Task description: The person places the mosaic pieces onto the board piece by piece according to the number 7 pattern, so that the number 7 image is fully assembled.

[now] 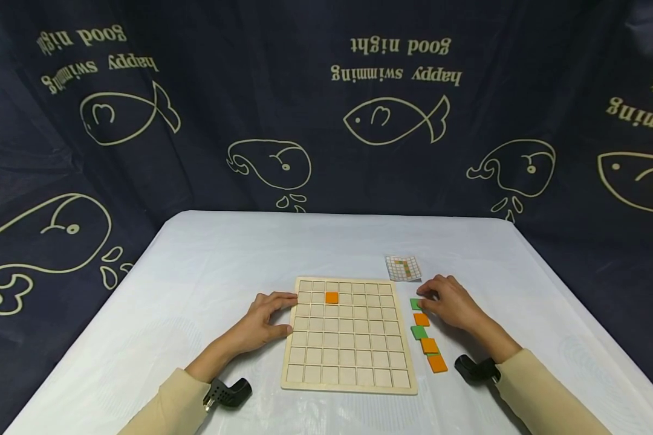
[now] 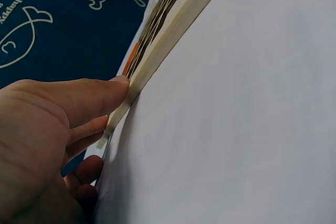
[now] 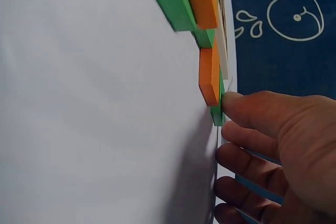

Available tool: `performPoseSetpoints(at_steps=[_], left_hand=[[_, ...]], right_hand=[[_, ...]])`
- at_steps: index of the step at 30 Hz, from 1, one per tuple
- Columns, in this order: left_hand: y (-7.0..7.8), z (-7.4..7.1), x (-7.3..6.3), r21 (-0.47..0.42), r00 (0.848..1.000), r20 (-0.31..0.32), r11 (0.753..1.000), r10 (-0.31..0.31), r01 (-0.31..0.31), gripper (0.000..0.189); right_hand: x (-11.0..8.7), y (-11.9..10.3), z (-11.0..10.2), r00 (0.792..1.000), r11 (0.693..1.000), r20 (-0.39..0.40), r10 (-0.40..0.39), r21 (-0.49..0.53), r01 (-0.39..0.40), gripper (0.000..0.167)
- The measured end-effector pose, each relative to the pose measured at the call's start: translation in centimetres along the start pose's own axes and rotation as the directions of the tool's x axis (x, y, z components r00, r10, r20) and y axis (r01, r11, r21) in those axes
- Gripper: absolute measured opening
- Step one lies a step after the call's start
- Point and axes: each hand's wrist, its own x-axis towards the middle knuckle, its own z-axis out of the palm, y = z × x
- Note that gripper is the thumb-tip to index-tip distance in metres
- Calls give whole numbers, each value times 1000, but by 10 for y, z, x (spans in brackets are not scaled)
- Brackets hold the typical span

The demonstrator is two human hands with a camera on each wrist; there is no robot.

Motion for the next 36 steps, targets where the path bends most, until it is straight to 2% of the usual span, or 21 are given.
performPoseSetpoints(at_steps=[8, 20, 36], left_hand=[[1, 0, 1, -1, 1000, 0, 1000, 0, 0, 54], [1, 0, 0, -4, 1000, 2, 1000, -4, 4, 53], [0, 1, 0, -10, 1000, 1, 1000, -5, 5, 53]], right_hand=[[5, 1, 0, 999, 999, 14, 35, 15, -36, 22], [-1, 4, -1, 999, 998, 44, 9, 69, -12, 25], [-3, 7, -1, 999, 1000, 52, -15, 24, 14, 26]])
